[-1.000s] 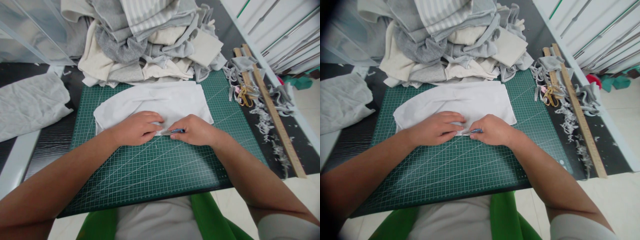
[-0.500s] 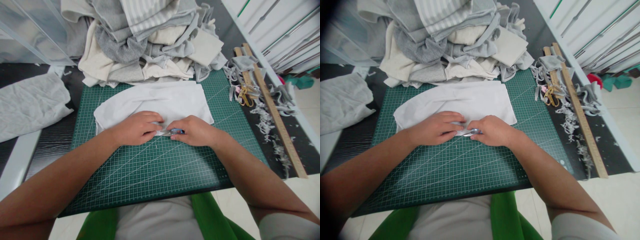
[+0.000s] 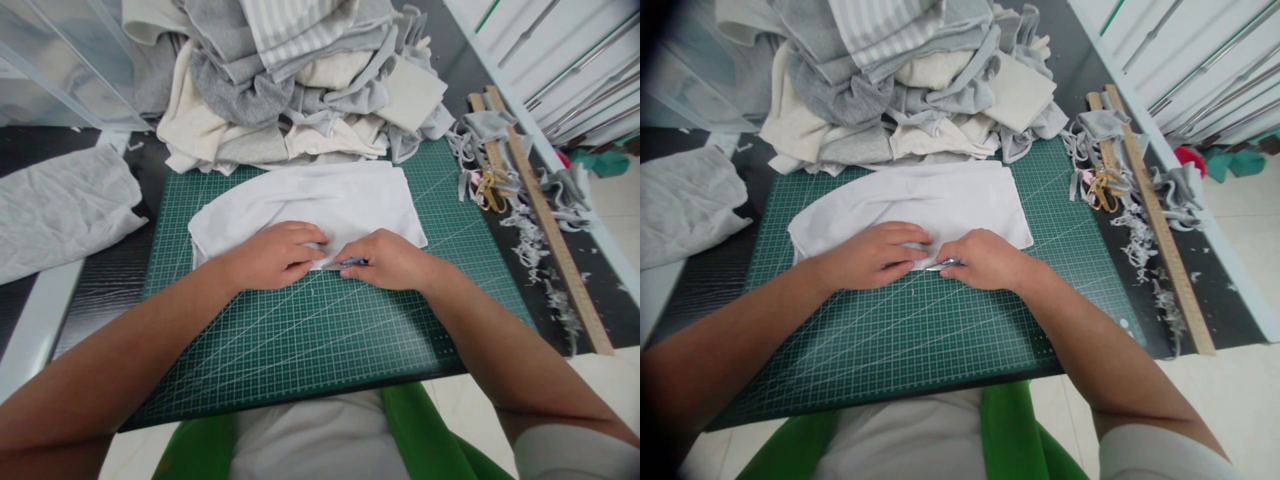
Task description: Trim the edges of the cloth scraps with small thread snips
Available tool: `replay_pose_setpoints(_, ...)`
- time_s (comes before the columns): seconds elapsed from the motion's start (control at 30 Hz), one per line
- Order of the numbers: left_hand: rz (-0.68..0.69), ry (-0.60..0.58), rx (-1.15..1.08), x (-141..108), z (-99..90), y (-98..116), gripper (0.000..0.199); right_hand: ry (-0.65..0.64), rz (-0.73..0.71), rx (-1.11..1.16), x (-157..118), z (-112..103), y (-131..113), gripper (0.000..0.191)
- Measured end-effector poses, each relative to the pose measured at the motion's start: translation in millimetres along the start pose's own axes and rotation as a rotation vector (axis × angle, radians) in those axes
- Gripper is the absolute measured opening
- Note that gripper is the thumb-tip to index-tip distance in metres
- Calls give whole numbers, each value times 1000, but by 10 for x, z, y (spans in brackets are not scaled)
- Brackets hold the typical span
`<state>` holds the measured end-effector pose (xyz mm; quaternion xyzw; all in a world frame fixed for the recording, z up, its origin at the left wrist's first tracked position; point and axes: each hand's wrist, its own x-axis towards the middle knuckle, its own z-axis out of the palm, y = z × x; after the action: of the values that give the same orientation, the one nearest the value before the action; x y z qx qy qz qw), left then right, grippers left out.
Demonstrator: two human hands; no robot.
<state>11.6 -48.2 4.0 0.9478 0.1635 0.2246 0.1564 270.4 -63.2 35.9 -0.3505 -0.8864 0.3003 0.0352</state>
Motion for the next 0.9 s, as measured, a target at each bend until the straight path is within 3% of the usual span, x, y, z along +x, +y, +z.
replay_pose_setpoints(0.57,6,-7,3,10,-2,-5,23,10,52,106,11,-7,20,27)
replay_pose_setpoints(0.9,-3,-7,3,5,5,-3,23,17,35,24,30,18,-32,25)
